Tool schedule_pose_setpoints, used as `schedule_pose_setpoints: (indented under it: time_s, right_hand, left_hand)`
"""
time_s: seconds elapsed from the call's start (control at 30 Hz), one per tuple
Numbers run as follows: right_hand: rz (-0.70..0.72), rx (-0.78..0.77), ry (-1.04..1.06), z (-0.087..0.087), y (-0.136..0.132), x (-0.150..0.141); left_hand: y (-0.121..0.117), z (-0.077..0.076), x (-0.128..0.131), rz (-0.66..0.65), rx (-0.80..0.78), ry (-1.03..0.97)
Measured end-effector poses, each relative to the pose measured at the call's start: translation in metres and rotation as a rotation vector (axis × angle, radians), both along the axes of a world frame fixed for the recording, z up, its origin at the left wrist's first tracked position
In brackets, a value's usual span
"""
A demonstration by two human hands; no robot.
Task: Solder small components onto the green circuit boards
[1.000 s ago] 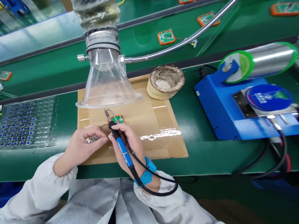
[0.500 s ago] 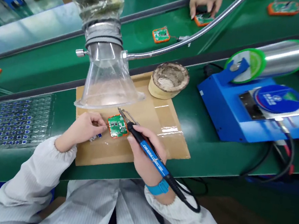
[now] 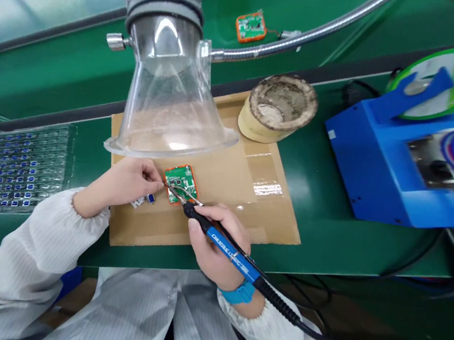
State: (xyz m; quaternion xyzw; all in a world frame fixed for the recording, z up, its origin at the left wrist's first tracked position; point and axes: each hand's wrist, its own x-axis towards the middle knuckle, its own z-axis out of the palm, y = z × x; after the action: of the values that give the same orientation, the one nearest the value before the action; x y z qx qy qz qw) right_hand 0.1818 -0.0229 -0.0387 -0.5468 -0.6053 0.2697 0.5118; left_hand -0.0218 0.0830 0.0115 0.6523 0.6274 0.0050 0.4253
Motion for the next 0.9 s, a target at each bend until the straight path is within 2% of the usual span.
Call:
schedule_pose_setpoints:
  time_s: [0.37,0.6,0.9]
  right_hand:
    - [0.01,-0.002,-0.033,0.0067,0.0027,-0.0036]
    - [-0.021,0.021,-0.034,0.0023,0.0018,-0.0011]
    - [0.007,-0.006,-0.047,0.0035,0.0016,-0.0017]
  left_hand:
    - [0.0003,0.0001,0.0006,-0.002,-0.016,0.01]
    - [0.0003,-0.0008,0.0,-0.007,-0.003,0.005]
    - [-0.0001,-0.0023,-0.0007,0.002,-0.004,-0.012]
